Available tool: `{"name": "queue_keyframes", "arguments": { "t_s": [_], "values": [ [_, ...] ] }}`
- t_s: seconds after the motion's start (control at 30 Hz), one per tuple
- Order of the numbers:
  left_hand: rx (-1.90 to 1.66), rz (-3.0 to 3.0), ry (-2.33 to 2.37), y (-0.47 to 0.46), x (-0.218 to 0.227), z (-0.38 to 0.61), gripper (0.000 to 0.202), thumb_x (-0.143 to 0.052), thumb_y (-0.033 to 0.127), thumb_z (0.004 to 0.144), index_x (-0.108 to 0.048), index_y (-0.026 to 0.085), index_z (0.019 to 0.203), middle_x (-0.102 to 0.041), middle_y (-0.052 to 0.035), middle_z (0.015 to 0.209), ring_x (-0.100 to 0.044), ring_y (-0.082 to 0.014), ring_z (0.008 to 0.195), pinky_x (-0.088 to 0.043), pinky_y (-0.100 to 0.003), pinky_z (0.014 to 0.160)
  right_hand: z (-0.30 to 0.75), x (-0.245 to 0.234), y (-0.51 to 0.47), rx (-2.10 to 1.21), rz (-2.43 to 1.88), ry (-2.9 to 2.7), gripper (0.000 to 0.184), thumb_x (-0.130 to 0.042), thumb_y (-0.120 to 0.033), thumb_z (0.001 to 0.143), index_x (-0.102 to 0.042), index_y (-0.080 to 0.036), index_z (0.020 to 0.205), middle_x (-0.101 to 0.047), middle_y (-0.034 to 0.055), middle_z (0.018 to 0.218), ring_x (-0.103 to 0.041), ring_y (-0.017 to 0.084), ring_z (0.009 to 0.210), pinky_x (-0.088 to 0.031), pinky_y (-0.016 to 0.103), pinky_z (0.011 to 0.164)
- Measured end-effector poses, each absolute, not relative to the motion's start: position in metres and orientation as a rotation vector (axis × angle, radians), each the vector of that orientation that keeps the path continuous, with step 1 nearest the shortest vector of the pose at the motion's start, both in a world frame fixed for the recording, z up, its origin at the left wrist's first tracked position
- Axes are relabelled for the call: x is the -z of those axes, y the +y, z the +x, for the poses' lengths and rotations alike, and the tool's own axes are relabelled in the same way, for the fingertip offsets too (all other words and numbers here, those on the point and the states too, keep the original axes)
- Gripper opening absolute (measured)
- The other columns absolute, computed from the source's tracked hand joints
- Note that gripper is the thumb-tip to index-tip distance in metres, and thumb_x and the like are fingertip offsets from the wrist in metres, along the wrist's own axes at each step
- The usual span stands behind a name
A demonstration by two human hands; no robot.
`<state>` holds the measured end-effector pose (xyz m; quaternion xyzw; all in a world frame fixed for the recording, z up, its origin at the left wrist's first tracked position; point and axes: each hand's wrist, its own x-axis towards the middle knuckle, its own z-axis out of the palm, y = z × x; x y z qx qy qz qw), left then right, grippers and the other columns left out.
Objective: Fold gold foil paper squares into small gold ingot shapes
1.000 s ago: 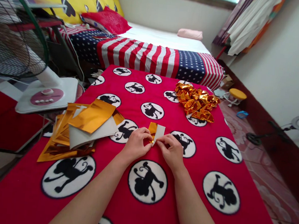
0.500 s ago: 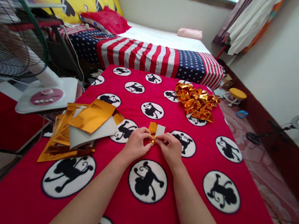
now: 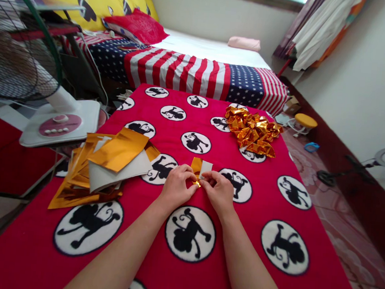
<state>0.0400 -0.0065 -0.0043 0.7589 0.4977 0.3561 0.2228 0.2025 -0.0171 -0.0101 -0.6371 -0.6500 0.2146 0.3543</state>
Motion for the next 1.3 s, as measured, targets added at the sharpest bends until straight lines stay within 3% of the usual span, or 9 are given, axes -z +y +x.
{"name": "queue_keyframes", "arguments": {
  "t_s": [0.33, 0.7, 0.87, 1.07, 1.2, 1.3],
  "values": [
    [-0.967, 2.115, 1.371, -0.007, 0.005, 0.040, 0.006, -0.072, 0.017, 0.072, -0.068, 0.020, 0.076, -0.062, -0.0035, 0.091, -0.060, -0.0198, 0.090, -0.048, -0.035, 0.085, 0.202, 0.007, -0.011, -0.602, -1.794, -1.688, 0.016, -0.068, -0.029, 0.073, -0.068, -0.024, 0.089, -0.069, -0.0037, 0.075, -0.060, 0.013, 0.064, -0.039, 0.023, 0.058],
    [-0.925, 2.151, 1.365, -0.008, 0.004, 0.039, 0.013, -0.071, 0.020, 0.074, -0.073, 0.024, 0.087, -0.062, -0.0030, 0.093, -0.058, -0.0201, 0.092, -0.046, -0.036, 0.085, 0.195, -0.015, 0.007, -0.632, -2.091, -1.728, 0.014, -0.073, -0.036, 0.067, -0.067, -0.026, 0.074, -0.070, -0.0053, 0.067, -0.063, 0.014, 0.066, -0.032, 0.024, 0.055],
    [-0.936, 2.155, 1.367, -0.007, 0.007, 0.039, 0.013, -0.070, 0.021, 0.076, -0.075, 0.025, 0.087, -0.062, -0.0033, 0.092, -0.058, -0.0200, 0.092, -0.046, -0.035, 0.084, 0.199, -0.007, 0.000, -0.577, -1.999, -1.669, 0.008, -0.066, -0.030, 0.072, -0.066, -0.025, 0.078, -0.068, -0.0043, 0.071, -0.061, 0.014, 0.066, -0.035, 0.024, 0.059],
    [-0.933, 2.154, 1.370, -0.008, 0.004, 0.039, 0.011, -0.069, 0.021, 0.076, -0.075, 0.023, 0.086, -0.062, -0.0034, 0.091, -0.059, -0.0196, 0.091, -0.046, -0.035, 0.084, 0.208, -0.004, -0.008, -0.673, -1.771, -1.698, 0.018, -0.070, -0.028, 0.066, -0.064, -0.019, 0.081, -0.062, -0.0017, 0.077, -0.055, 0.012, 0.062, -0.038, 0.024, 0.057],
    [-0.936, 2.153, 1.362, -0.007, 0.006, 0.039, 0.011, -0.070, 0.022, 0.076, -0.075, 0.024, 0.085, -0.062, -0.0034, 0.091, -0.059, -0.0196, 0.091, -0.047, -0.035, 0.083, 0.208, 0.000, -0.005, -0.607, -1.768, -1.684, 0.009, -0.063, -0.018, 0.066, -0.061, -0.019, 0.074, -0.058, -0.0019, 0.073, -0.052, 0.012, 0.061, -0.036, 0.024, 0.058],
    [-0.937, 2.152, 1.365, -0.007, 0.008, 0.039, 0.010, -0.070, 0.022, 0.076, -0.075, 0.024, 0.085, -0.061, -0.0032, 0.090, -0.059, -0.0194, 0.091, -0.047, -0.035, 0.084, 0.208, 0.002, -0.002, -0.589, -1.769, -1.652, 0.012, -0.055, -0.010, 0.064, -0.059, -0.019, 0.070, -0.057, -0.0016, 0.069, -0.051, 0.013, 0.061, -0.037, 0.025, 0.059]
  ]
}}
